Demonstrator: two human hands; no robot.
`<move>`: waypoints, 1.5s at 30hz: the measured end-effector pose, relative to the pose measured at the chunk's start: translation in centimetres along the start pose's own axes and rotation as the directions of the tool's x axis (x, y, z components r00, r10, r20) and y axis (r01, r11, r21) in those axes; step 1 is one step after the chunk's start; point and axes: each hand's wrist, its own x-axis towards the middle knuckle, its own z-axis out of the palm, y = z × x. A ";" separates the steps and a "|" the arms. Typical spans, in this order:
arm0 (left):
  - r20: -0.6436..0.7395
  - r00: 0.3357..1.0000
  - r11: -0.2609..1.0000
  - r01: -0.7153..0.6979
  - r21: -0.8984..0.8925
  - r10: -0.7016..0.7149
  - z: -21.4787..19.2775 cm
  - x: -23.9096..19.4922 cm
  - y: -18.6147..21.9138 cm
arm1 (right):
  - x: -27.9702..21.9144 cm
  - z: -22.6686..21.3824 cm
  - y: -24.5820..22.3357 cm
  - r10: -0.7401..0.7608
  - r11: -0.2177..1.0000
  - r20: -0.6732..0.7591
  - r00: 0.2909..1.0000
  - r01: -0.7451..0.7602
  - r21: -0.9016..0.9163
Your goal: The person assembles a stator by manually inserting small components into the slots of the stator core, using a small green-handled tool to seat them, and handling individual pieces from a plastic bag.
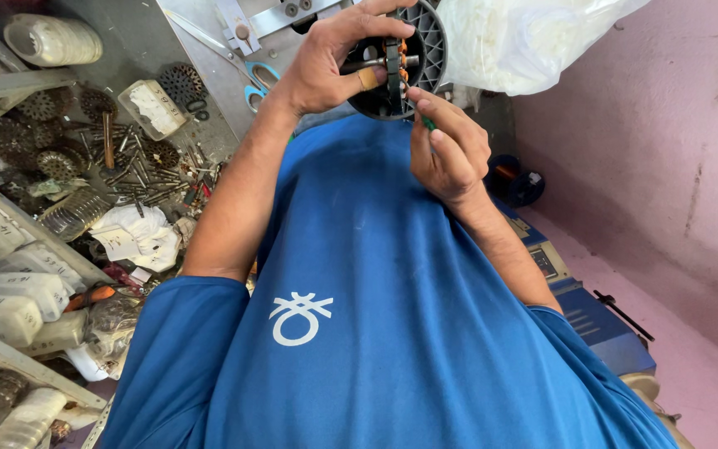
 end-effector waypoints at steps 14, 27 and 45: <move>-0.017 1.000 1.000 -0.008 0.028 0.009 -0.1 0.3 -0.1 | -0.4 0.9 0.4 0.200 0.978 -0.035 0.979 -0.198 0.058; -0.009 1.000 0.990 0.016 -0.141 -0.017 0.0 0.0 -0.4 | 4.3 -2.3 0.1 0.500 0.800 0.189 0.845 -0.535 0.273; -0.046 0.999 0.992 -0.004 0.125 0.010 0.1 0.8 2.0 | 7.3 -3.2 3.9 0.338 0.872 0.514 0.788 -0.468 0.145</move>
